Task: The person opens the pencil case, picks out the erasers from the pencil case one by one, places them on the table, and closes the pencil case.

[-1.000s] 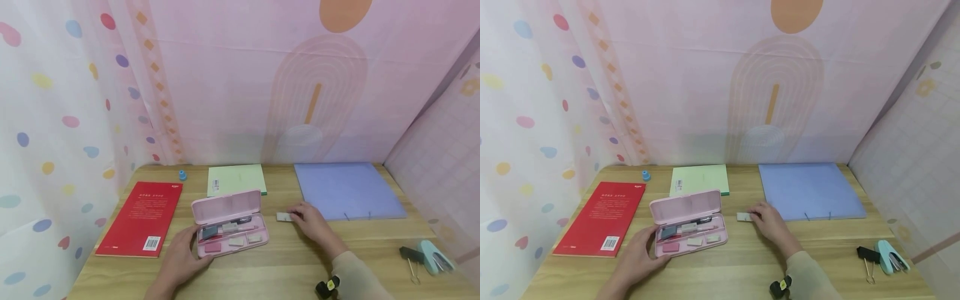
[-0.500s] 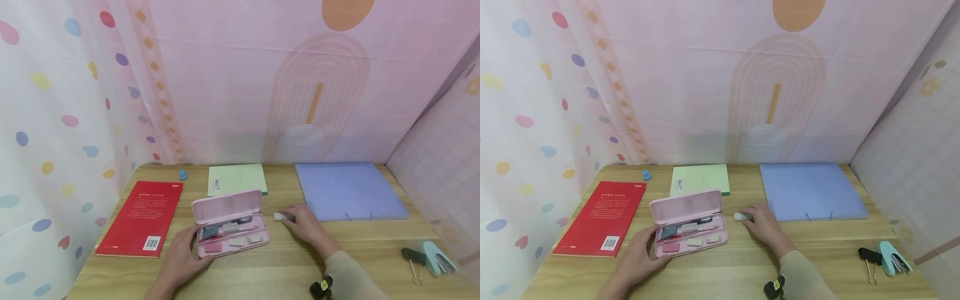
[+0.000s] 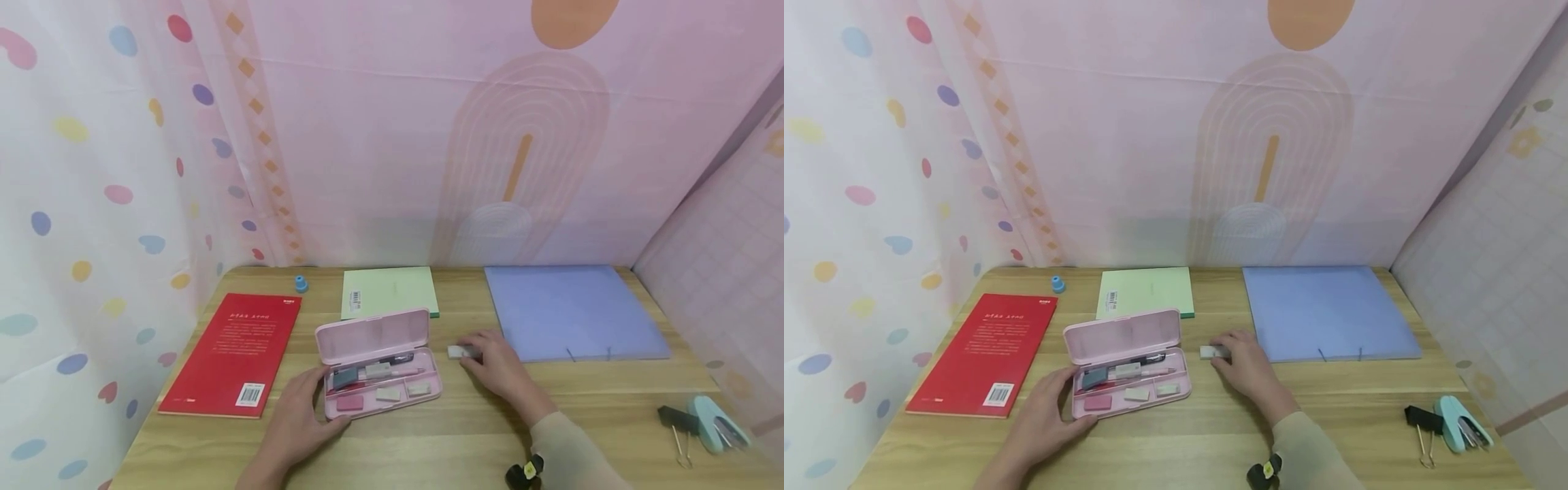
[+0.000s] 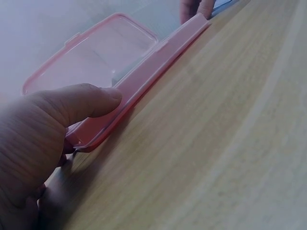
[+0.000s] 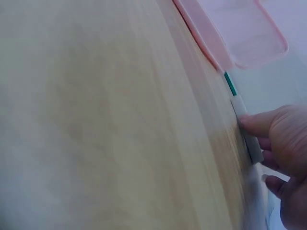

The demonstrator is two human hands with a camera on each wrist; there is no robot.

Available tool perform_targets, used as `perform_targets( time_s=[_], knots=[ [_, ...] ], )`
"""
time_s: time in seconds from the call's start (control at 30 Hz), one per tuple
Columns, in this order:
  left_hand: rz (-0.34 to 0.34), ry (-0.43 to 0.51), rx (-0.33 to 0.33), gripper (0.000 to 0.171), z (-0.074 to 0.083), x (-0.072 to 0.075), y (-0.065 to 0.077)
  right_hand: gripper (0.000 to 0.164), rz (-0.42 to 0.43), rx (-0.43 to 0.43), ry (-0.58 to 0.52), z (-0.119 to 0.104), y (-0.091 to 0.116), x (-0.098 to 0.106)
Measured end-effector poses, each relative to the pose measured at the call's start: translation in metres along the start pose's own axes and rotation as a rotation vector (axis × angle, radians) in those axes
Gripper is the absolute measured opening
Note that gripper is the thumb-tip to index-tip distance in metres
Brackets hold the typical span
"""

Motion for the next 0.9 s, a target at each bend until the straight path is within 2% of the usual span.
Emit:
perform_targets(
  time_s=[0.13, 0.3, 0.4, 0.73, 0.9],
  knots=[
    [0.0, 0.005, -0.03, 0.1, 0.002, 0.0, 0.0, 0.032, 0.036, 0.059, -0.036, -0.023, 0.008, 0.009],
    [-0.001, 0.009, -0.056, 0.102, 0.003, 0.001, 0.001, 0.023, 0.016, 0.269, -0.017, -0.074, 0.023, 0.006],
    [-0.005, 0.014, -0.048, 0.103, 0.002, 0.0, 0.0, 0.022, 0.009, 0.36, 0.006, -0.089, 0.028, -0.002],
    [-0.022, 0.076, 0.026, 0.102, -0.004, 0.0, 0.0, 0.027, -0.094, 0.369, 0.084, -0.096, 0.027, -0.019],
    [-0.027, 0.074, 0.029, 0.104, -0.005, 0.0, -0.001, 0.026, -0.112, 0.351, 0.053, -0.098, 0.027, -0.019]
  ],
)
Point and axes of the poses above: each hand's wrist, its own y-axis away from the middle knuckle, its own x-axis out of the back of the hand, z = x × y, the point moved 10 cm from there along -y, towards the middle knuckle, and after that the axes turned 12 degrees about y, right-handed, at the moved point
